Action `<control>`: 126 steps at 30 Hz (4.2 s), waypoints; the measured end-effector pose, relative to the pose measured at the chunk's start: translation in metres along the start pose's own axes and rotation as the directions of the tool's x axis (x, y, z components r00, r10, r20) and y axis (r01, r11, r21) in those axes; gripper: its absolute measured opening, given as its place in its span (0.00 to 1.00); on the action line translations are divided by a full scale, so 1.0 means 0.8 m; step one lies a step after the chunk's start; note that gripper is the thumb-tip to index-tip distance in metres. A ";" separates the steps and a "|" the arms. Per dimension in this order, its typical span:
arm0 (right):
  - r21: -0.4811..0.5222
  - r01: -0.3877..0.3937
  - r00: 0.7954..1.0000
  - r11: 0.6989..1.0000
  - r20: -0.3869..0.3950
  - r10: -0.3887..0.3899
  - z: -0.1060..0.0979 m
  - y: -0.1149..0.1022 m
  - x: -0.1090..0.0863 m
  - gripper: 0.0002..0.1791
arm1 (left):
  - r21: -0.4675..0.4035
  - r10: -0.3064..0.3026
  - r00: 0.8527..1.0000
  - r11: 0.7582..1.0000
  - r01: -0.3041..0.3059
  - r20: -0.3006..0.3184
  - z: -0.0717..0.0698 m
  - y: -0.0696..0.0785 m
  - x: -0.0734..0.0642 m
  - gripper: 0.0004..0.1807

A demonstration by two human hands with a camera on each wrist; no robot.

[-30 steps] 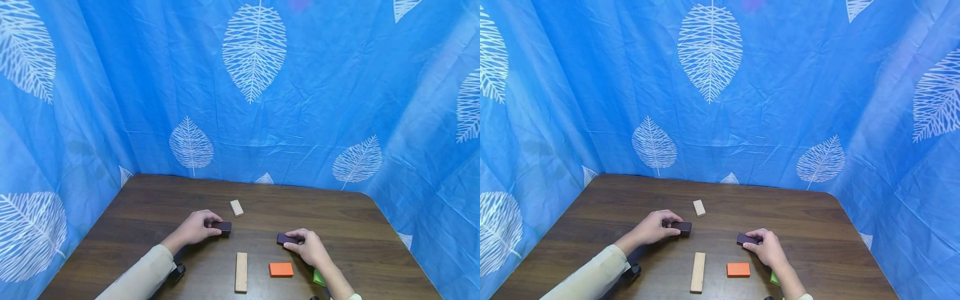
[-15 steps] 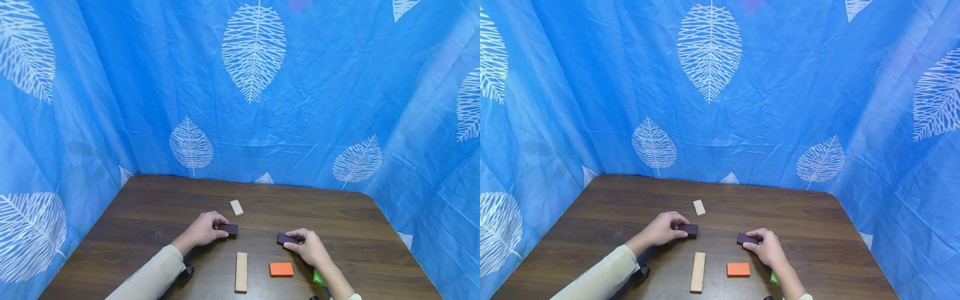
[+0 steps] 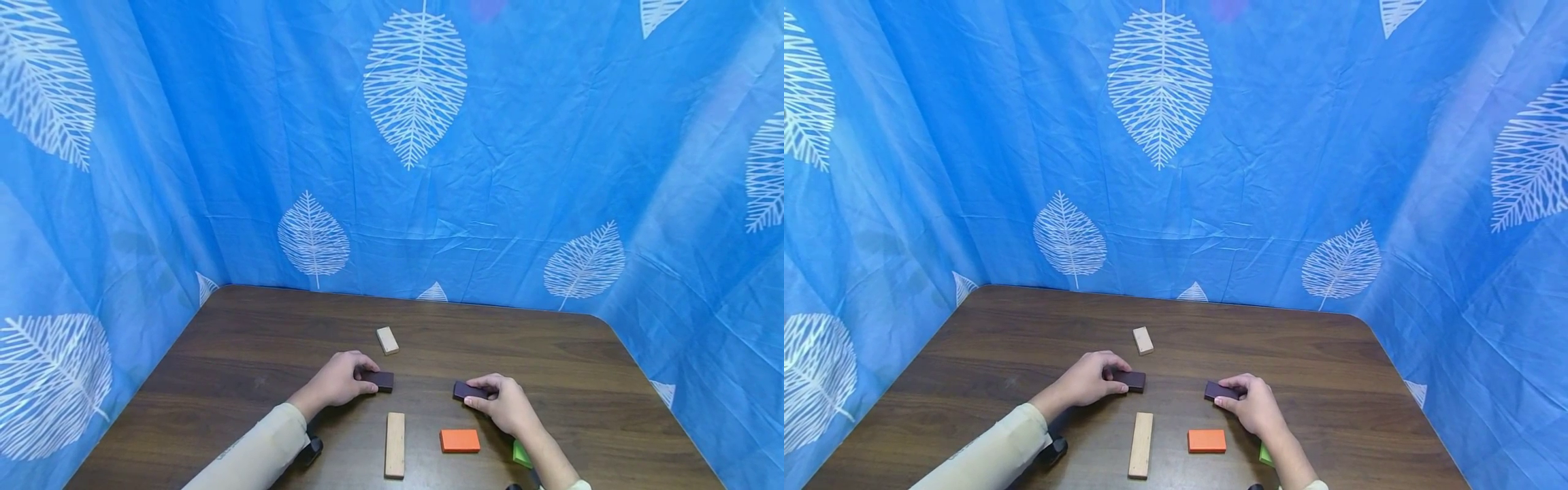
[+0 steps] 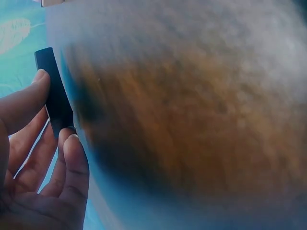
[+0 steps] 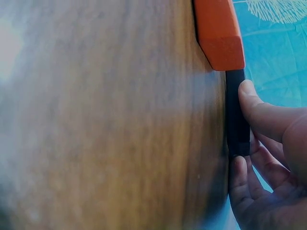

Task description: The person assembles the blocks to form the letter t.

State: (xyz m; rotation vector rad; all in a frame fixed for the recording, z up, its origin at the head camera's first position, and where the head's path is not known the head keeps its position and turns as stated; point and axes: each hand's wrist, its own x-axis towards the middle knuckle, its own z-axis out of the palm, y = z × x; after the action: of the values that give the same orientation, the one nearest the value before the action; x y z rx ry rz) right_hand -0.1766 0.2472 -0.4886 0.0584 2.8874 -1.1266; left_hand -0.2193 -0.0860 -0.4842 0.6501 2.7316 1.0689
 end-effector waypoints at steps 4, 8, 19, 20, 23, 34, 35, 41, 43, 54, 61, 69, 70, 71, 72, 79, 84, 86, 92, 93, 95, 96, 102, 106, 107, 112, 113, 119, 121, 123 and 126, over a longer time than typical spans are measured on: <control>-0.002 -0.001 1.000 1.000 -0.002 0.001 0.000 0.001 0.000 0.14 | 0.010 0.014 1.000 1.000 -0.014 0.004 0.001 0.002 0.000 0.11; -0.006 -0.005 1.000 1.000 -0.003 0.005 0.000 0.002 0.000 0.14 | 0.016 0.016 1.000 1.000 -0.016 0.007 0.003 0.003 0.001 0.11; 0.008 -0.012 1.000 1.000 0.000 0.012 0.000 0.001 -0.001 0.14 | 0.018 -0.001 1.000 1.000 0.001 0.003 0.005 0.005 0.001 0.11; 0.009 -0.016 1.000 1.000 0.000 0.016 0.001 0.001 0.000 0.14 | 0.020 0.000 1.000 1.000 0.000 0.004 0.005 0.005 0.001 0.11; 0.007 -0.022 1.000 1.000 0.001 0.022 0.001 0.002 0.001 0.14 | 0.021 0.005 1.000 1.000 -0.006 0.010 0.005 0.003 0.002 0.14; 0.011 -0.019 1.000 1.000 -0.001 0.019 0.001 0.003 0.001 0.14 | -0.063 0.003 1.000 0.998 -0.002 0.002 -0.001 -0.003 0.000 0.13; 0.012 -0.016 1.000 1.000 -0.001 0.016 0.001 0.003 0.001 0.14 | -0.067 0.000 1.000 0.998 0.000 0.002 -0.001 -0.003 0.000 0.13; 0.019 -0.008 1.000 1.000 -0.004 0.008 0.001 0.003 0.001 0.14 | -0.049 0.020 1.000 0.999 -0.020 0.001 0.000 -0.006 0.001 0.12; 0.016 -0.010 1.000 1.000 -0.003 0.010 0.001 0.002 0.001 0.14 | -0.038 0.033 0.999 0.999 -0.033 0.000 0.000 -0.007 0.002 0.11; 0.004 -0.002 1.000 1.000 -0.005 0.002 0.002 0.007 0.000 0.16 | 0.039 0.039 0.999 0.998 -0.039 0.002 0.004 -0.004 0.005 0.11; 0.020 0.005 1.000 1.000 -0.007 -0.005 -0.002 0.010 0.000 0.18 | 0.103 0.073 0.997 0.992 -0.074 0.011 0.005 -0.001 0.008 0.12; 0.026 -0.015 1.000 1.000 0.022 0.015 -0.002 0.006 0.000 0.17 | 0.095 0.072 0.997 0.993 -0.073 0.011 0.004 -0.005 0.005 0.12; 0.025 -0.013 1.000 1.000 0.022 0.012 -0.002 0.006 -0.001 0.17 | 0.096 0.074 0.997 0.993 -0.075 0.011 0.004 -0.006 0.005 0.12; 0.023 -0.012 1.000 1.000 0.022 0.011 -0.002 0.006 0.000 0.17 | 0.096 0.073 0.997 0.993 -0.074 0.011 0.004 -0.006 0.005 0.12; 0.021 -0.011 1.000 1.000 0.021 0.011 -0.002 0.005 0.000 0.16 | 0.095 0.073 0.997 0.993 -0.074 0.012 0.003 -0.005 0.005 0.12; 0.016 0.010 1.000 1.000 0.004 -0.010 -0.001 0.003 -0.001 0.16 | 0.081 0.065 0.998 0.995 -0.066 0.018 0.002 -0.005 0.005 0.12; 0.030 0.014 1.000 0.999 -0.010 -0.013 0.001 0.005 -0.001 0.16 | 0.060 0.055 0.998 0.997 -0.057 0.022 0.002 -0.007 0.006 0.12; 0.039 0.016 1.000 0.999 -0.012 -0.016 0.001 0.005 0.000 0.16 | 0.053 0.052 0.998 0.997 -0.053 0.022 0.002 -0.007 0.007 0.12; 0.067 0.013 1.000 0.998 -0.004 -0.013 0.000 -0.002 0.002 0.16 | 0.052 0.035 0.999 0.998 -0.036 0.025 0.002 -0.007 0.008 0.12; 0.071 0.014 1.000 0.997 -0.002 -0.014 0.000 -0.004 0.002 0.16 | 0.052 0.032 0.999 0.998 -0.033 0.026 0.002 -0.007 0.008 0.12; 0.092 0.016 1.000 0.996 0.003 -0.017 -0.001 -0.007 0.003 0.17 | 0.052 0.031 0.999 0.998 -0.032 0.027 0.001 -0.007 0.008 0.12; 0.107 0.020 1.000 0.994 0.005 -0.020 -0.001 -0.009 0.003 0.17 | 0.053 0.030 0.999 0.998 -0.031 0.026 0.001 -0.006 0.007 0.12; 0.153 0.057 0.998 0.987 0.014 -0.060 -0.001 -0.017 0.006 0.17 | 0.053 0.027 0.999 0.998 -0.029 0.024 -0.001 -0.005 0.005 0.12; 0.170 0.076 0.996 0.982 0.021 -0.081 0.001 -0.023 0.008 0.16 | 0.056 0.032 0.999 0.998 -0.033 0.024 -0.001 -0.005 0.005 0.12; 0.174 0.081 0.996 0.981 0.023 -0.086 0.002 -0.025 0.008 0.16 | 0.055 0.032 0.999 0.998 -0.034 0.024 -0.001 -0.005 0.005 0.12; 0.186 0.109 0.993 0.977 0.027 -0.116 0.007 -0.032 0.009 0.16 | 0.051 0.033 0.999 0.998 -0.034 0.024 -0.001 -0.005 0.006 0.12; 0.191 0.113 0.992 0.975 0.032 -0.121 0.008 -0.034 0.009 0.16 | 0.051 0.034 0.999 0.998 -0.035 0.025 -0.001 -0.005 0.006 0.12; 0.187 0.165 0.983 0.968 0.045 -0.176 0.016 -0.047 0.011 0.16 | 0.060 0.036 0.999 0.997 -0.037 0.026 -0.001 -0.006 0.007 0.12; 0.181 0.185 0.980 0.966 0.045 -0.196 0.020 -0.051 0.012 0.15 | 0.060 0.036 0.999 0.998 -0.037 0.025 -0.001 -0.006 0.007 0.12; 0.182 0.198 0.977 0.963 0.045 -0.209 0.024 -0.055 0.014 0.15 | 0.058 0.035 0.999 0.998 -0.037 0.027 -0.001 -0.006 0.008 0.12; 0.182 0.212 0.974 0.960 0.047 -0.224 0.030 -0.060 0.016 0.14 | 0.055 0.031 0.999 0.998 -0.032 0.030 -0.001 -0.005 0.008 0.12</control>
State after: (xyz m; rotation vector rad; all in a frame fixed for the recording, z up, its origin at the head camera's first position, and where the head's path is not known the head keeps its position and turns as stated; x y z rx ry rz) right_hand -0.1914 0.1961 -0.4748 -0.2941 2.7801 -1.3881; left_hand -0.2268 -0.0866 -0.4861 0.7133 2.7433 0.9858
